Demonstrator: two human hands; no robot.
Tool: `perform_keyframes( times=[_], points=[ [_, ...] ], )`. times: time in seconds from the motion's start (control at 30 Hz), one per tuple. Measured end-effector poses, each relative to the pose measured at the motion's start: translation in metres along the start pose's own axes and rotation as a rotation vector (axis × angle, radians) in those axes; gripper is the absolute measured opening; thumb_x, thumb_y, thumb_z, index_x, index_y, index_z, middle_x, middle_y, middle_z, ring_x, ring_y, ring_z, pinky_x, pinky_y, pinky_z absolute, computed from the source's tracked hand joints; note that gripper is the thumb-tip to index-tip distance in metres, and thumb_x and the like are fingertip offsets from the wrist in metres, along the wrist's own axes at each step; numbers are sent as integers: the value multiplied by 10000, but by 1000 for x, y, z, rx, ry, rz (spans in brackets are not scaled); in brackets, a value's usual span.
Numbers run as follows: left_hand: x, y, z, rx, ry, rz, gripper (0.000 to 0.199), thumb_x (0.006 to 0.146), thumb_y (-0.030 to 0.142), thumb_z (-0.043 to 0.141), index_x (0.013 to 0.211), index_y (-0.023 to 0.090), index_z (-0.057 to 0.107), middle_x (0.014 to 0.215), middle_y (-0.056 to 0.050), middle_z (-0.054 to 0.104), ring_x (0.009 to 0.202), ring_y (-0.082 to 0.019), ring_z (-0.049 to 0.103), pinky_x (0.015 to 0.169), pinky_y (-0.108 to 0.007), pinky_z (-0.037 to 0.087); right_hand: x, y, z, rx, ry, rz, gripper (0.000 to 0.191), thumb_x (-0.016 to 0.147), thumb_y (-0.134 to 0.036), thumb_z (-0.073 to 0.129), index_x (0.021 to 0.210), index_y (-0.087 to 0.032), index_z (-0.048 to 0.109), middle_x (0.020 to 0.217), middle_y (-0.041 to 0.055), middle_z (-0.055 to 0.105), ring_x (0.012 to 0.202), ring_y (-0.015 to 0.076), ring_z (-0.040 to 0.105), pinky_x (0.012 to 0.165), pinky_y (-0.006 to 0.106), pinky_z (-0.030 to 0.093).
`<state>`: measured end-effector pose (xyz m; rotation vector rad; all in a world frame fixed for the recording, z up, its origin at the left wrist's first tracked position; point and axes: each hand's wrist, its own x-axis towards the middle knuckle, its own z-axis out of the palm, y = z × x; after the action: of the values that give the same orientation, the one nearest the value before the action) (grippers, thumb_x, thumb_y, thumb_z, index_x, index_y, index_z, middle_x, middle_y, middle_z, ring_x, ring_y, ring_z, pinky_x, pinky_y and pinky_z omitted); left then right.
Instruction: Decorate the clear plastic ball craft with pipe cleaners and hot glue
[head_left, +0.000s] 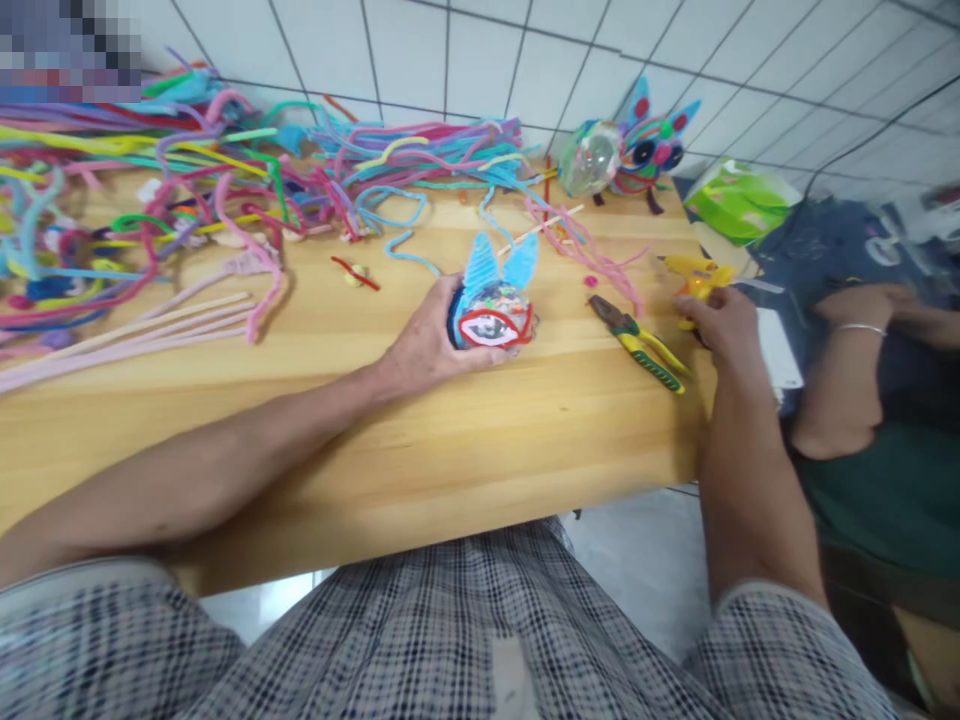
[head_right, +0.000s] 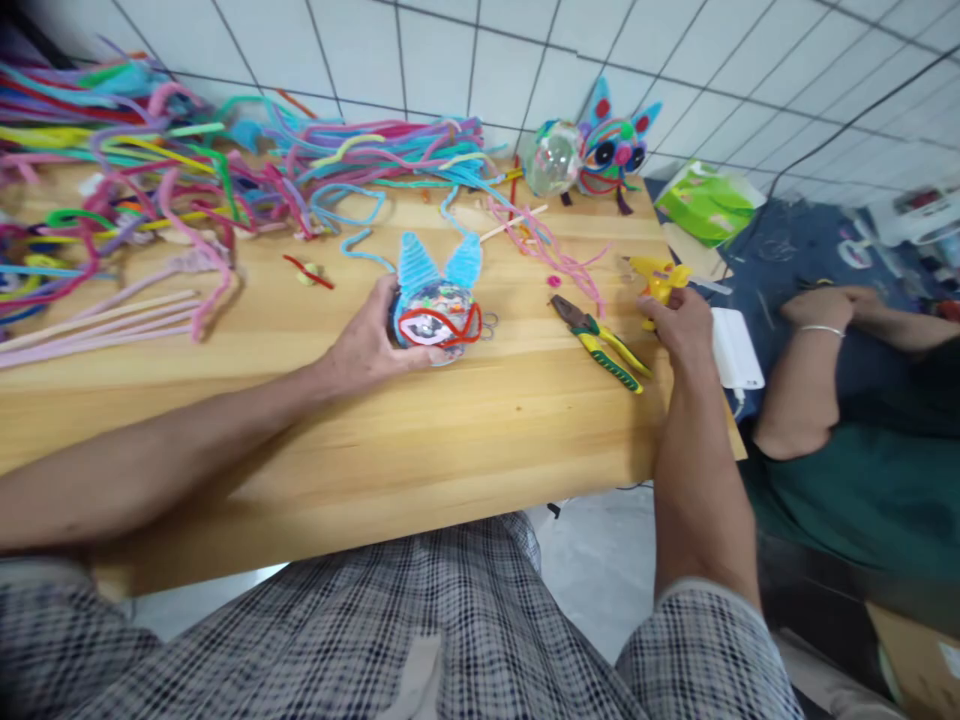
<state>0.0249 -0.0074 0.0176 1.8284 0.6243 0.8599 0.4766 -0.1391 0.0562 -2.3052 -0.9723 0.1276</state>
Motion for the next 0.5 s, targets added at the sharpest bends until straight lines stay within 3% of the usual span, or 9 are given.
perform_keyframes(
  times=[0.13, 0.3, 0.37, 0.43, 0.5],
  points=[
    [1, -7, 2, 30, 22, 64, 1006, 697, 764, 1006, 1435, 269, 534, 1363, -132, 707, 1321, -392, 740, 1167, -644, 634, 5, -21, 4, -17, 21, 162, 267, 806, -300, 931, 834, -128, 728, 877, 130, 784, 759, 156, 606, 752, 398, 424],
    [1, -11, 6, -5, 41, 74, 1006, 708, 789, 990, 1441, 285, 521, 1369, -132, 705, 1276, -373, 751, 1124, -618, 642, -7, -50, -3, 75, 22, 149, 151, 861, -213, 874, 921, -110, 782, 852, 73, 763, 704, 123, 587, 767, 385, 467],
    [1, -10, 6, -12, 46, 55, 1009, 715, 811, 972, 1437, 272, 519, 1372, -140, 710, 1254, -366, 756, 1104, -600, 648, -28, -65, -9, 179, -31, 81, 88, 921, -199, 813, 985, -138, 809, 874, 63, 779, 686, 120, 630, 741, 350, 508],
    [1, -8, 6, -23, 53, 27, 1010, 728, 837, 945, 1425, 247, 515, 1363, -146, 722, 1226, -354, 764, 1071, -564, 662, -58, -82, -15, 354, -124, -109, 119, 899, -170, 823, 1018, -170, 834, 977, 87, 826, 720, 137, 681, 719, 337, 539],
    [1, -5, 5, -35, 62, 2, 996, 747, 856, 916, 1407, 227, 514, 1340, -141, 737, 1194, -337, 772, 1031, -522, 674, -92, -99, -19, 456, -246, -269, 185, 882, -250, 887, 1059, -216, 848, 1099, 89, 858, 820, 174, 742, 775, 354, 603]
  ],
)
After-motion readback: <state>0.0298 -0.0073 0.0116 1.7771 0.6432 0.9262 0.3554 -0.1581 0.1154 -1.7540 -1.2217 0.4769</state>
